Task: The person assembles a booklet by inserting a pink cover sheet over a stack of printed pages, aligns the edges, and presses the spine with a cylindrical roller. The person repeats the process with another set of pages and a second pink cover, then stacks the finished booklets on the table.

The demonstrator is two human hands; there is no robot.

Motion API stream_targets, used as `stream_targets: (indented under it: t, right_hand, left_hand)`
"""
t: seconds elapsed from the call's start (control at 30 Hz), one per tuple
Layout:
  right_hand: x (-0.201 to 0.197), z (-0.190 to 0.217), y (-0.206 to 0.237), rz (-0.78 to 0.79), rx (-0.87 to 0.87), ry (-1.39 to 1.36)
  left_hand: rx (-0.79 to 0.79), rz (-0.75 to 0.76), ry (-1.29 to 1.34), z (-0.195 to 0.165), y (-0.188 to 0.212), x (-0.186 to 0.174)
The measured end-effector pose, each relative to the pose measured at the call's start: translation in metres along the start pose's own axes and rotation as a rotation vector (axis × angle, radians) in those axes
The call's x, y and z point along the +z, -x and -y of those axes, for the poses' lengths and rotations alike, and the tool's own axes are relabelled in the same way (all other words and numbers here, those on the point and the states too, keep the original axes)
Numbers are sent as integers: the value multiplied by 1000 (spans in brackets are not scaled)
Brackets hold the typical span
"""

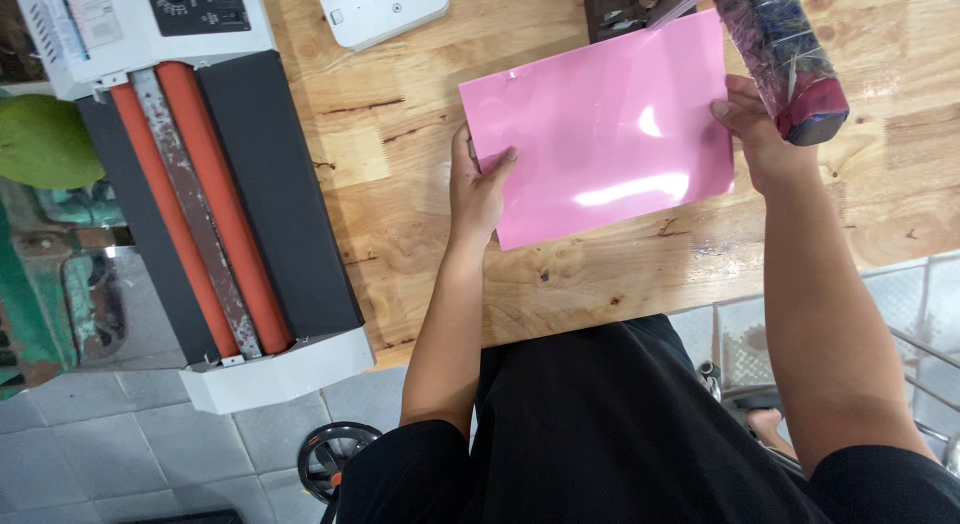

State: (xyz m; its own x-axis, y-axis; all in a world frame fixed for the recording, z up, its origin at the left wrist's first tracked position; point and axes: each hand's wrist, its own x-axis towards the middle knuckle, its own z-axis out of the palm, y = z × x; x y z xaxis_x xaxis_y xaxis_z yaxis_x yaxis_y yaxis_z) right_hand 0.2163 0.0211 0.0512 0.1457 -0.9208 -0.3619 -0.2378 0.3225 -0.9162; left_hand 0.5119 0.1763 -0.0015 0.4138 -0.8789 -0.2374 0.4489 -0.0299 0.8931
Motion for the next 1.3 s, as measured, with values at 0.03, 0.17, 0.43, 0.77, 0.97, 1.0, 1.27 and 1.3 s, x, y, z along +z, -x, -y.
stream_targets:
  t: [0.03,0.17,0.43,0.77,0.97,1.0,1.27,1.3]
  right_hand:
    - [0,0,0,3,9,14]
    - [5,4,1,-25,32,64]
    - [13,0,-7,-40,10,83]
    - [14,-6,-1,-37,-68,124]
    - [16,-7,3,-69,-31,164]
    - [16,-7,3,-71,-39,184]
    - [15,-9,5,-36,-28,193]
    - [15,-10,5,-44,-36,204]
  left_hand:
    - [1,-4,2,0,0,0]
    - [-49,-34,3,-2,-1,0]
    - [-50,-47,53,-2,-14,-2]
    - [-239,15,69,-4,-15,-12]
    - [-219,41,143,0,-12,-14]
    - [-212,43,150,0,-11,-14]
    - [-237,24,107,-4,-8,-12]
    - [-235,22,105,-4,-8,-11]
